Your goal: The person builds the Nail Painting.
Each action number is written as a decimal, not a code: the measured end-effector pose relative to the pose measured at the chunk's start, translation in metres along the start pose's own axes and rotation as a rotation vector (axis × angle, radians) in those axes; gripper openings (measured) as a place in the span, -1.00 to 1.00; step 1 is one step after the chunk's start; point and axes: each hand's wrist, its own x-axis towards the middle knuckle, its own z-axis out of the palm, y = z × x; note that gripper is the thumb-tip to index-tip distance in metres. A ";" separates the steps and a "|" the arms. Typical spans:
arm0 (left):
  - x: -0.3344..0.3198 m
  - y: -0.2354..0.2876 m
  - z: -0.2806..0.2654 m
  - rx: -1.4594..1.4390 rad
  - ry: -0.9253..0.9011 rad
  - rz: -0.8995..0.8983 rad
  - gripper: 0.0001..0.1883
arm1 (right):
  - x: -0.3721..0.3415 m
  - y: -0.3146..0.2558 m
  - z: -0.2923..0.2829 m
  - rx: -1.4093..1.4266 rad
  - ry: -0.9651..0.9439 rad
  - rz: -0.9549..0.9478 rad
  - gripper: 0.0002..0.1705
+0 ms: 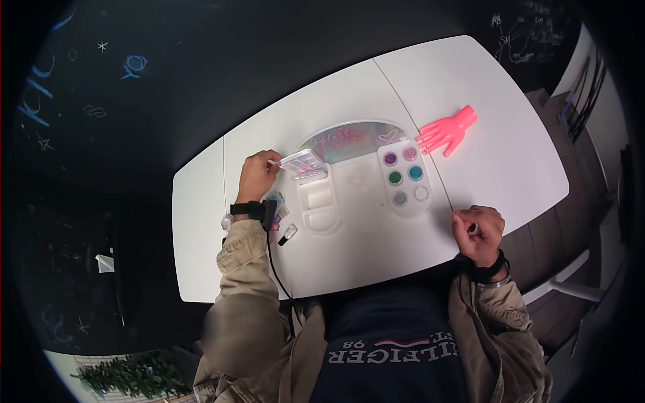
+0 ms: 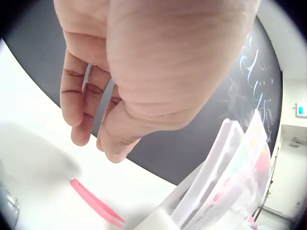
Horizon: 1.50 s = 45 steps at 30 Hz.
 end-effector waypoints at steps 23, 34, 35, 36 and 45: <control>-0.001 0.004 0.023 0.317 -0.067 -0.129 -0.80 | 0.001 0.000 0.000 -0.017 -0.006 -0.009 -0.82; -0.021 0.006 -0.019 0.085 0.065 0.008 -0.91 | 0.001 0.001 0.000 -0.028 -0.001 -0.015 -0.82; -0.027 0.018 -0.031 0.090 0.088 0.011 -0.90 | 0.002 0.000 0.000 -0.030 -0.002 -0.018 -0.82; -0.033 0.028 -0.041 0.095 0.111 0.013 -0.88 | 0.003 0.000 0.000 -0.032 -0.002 -0.020 -0.82; -0.064 0.055 -0.043 0.038 0.041 0.079 -0.86 | 0.002 -0.001 0.000 -0.024 -0.010 -0.015 -0.82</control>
